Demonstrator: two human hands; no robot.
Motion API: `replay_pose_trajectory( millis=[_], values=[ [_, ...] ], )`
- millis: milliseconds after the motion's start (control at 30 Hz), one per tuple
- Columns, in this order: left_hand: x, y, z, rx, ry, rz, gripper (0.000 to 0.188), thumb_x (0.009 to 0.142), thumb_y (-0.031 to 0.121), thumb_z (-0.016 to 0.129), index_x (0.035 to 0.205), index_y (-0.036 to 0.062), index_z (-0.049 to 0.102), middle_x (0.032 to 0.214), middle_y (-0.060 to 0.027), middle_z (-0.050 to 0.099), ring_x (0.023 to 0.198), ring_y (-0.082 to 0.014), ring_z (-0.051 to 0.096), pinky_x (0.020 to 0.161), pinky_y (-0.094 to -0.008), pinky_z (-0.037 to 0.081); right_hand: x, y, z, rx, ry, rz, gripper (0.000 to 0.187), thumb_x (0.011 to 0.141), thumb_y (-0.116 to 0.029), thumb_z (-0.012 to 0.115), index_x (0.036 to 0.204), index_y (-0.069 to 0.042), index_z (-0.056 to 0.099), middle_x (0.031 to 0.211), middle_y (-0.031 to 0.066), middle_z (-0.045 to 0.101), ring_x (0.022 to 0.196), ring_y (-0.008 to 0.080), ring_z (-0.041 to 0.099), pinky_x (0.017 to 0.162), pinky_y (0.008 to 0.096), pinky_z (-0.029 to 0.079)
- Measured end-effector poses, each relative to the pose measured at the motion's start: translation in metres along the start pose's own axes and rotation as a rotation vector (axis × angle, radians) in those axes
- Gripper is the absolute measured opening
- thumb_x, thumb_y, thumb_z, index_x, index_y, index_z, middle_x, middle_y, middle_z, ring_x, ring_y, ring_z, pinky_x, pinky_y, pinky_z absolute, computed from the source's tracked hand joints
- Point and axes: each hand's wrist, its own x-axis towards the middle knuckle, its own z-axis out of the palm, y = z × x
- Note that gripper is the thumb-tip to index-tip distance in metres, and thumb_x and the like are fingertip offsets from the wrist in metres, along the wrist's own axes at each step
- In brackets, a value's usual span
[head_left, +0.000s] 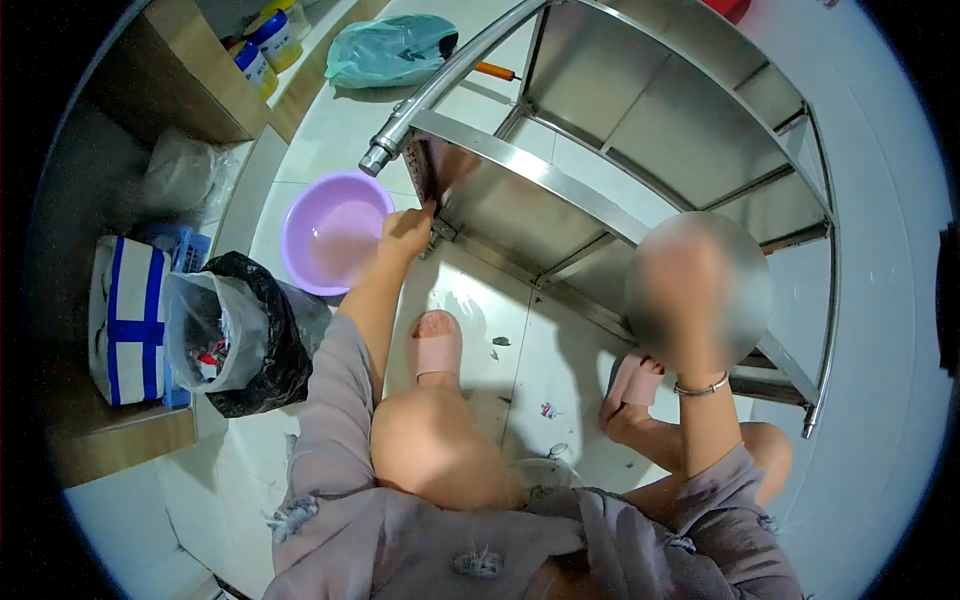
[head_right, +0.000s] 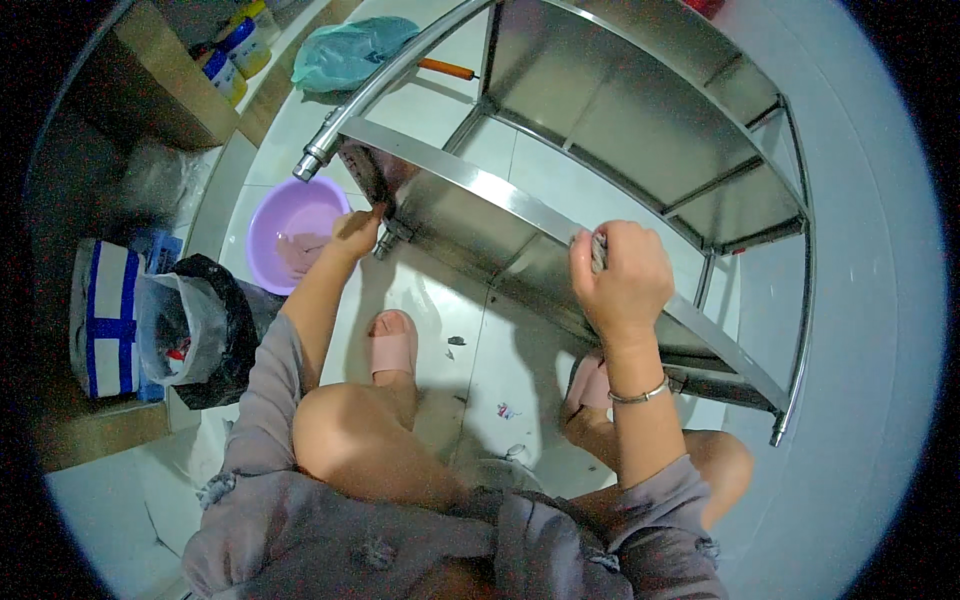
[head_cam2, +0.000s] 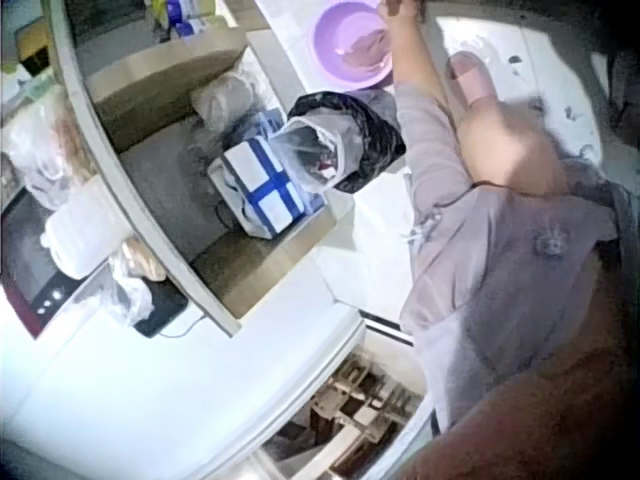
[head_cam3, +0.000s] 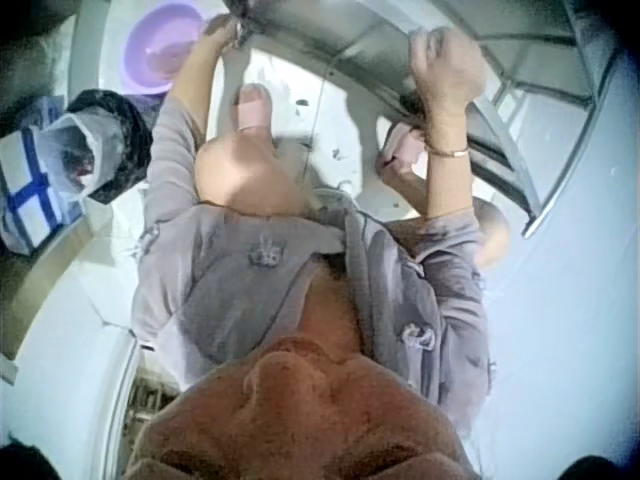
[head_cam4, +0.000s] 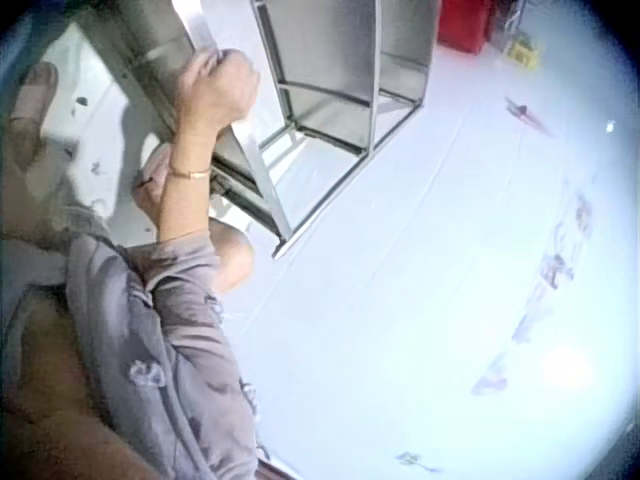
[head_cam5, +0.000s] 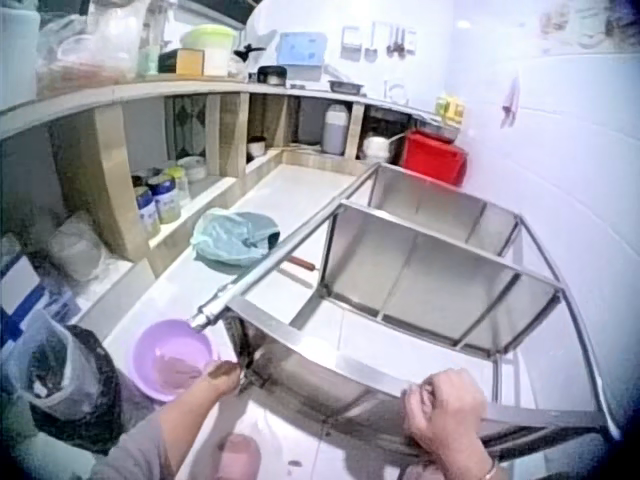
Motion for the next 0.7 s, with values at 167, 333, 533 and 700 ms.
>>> replay_pose_trajectory(
  millis=[167,333,533,700],
  values=[
    [0.026,0.001,0.023,-0.058,0.076,0.124,0.041,0.088,0.035,0.029,0.089,0.0105,0.061,0.08,-0.0177,0.06,0.081,-0.0351,0.056,0.07,-0.0414,0.043,-0.008,0.01,0.008,-0.044,0.0,0.069,0.013,0.066,-0.014,0.062,0.063,-0.008,0.052,0.058,0.0052,0.048,0.053,0.022,0.046,0.047,0.0315,0.036],
    [0.023,-0.022,0.05,-0.074,0.239,0.173,0.03,0.086,0.03,0.034,0.085,0.0148,0.06,0.072,-0.0135,0.06,0.07,-0.0328,0.058,0.057,-0.0424,0.043,0.013,-0.011,-0.007,0.065,0.005,0.087,0.012,0.066,-0.01,0.061,0.063,-0.007,0.05,0.057,0.0053,0.046,0.052,0.0221,0.044,0.047,0.0315,0.035],
    [0.013,-0.02,0.049,-0.18,0.182,0.086,0.02,0.08,0.025,0.044,0.085,0.0144,0.061,0.079,-0.013,0.06,0.072,-0.0304,0.058,0.06,-0.0401,0.044,0.013,-0.025,-0.009,0.471,0.068,0.1,0.011,0.061,0.0,0.061,0.066,-0.003,0.051,0.06,0.0095,0.05,0.052,0.0234,0.046,0.048,0.0294,0.037],
    [0.004,-0.024,0.097,-0.286,0.254,0.117,0.023,0.079,0.031,0.044,0.087,0.0165,0.06,0.082,-0.0099,0.062,0.074,-0.0299,0.059,0.062,-0.0394,0.046,0.005,-0.092,0.019,0.876,-0.146,0.047,0.014,0.056,-0.005,0.065,0.063,-0.003,0.053,0.058,0.007,0.051,0.051,0.0213,0.049,0.046,0.0288,0.038]
  ],
)
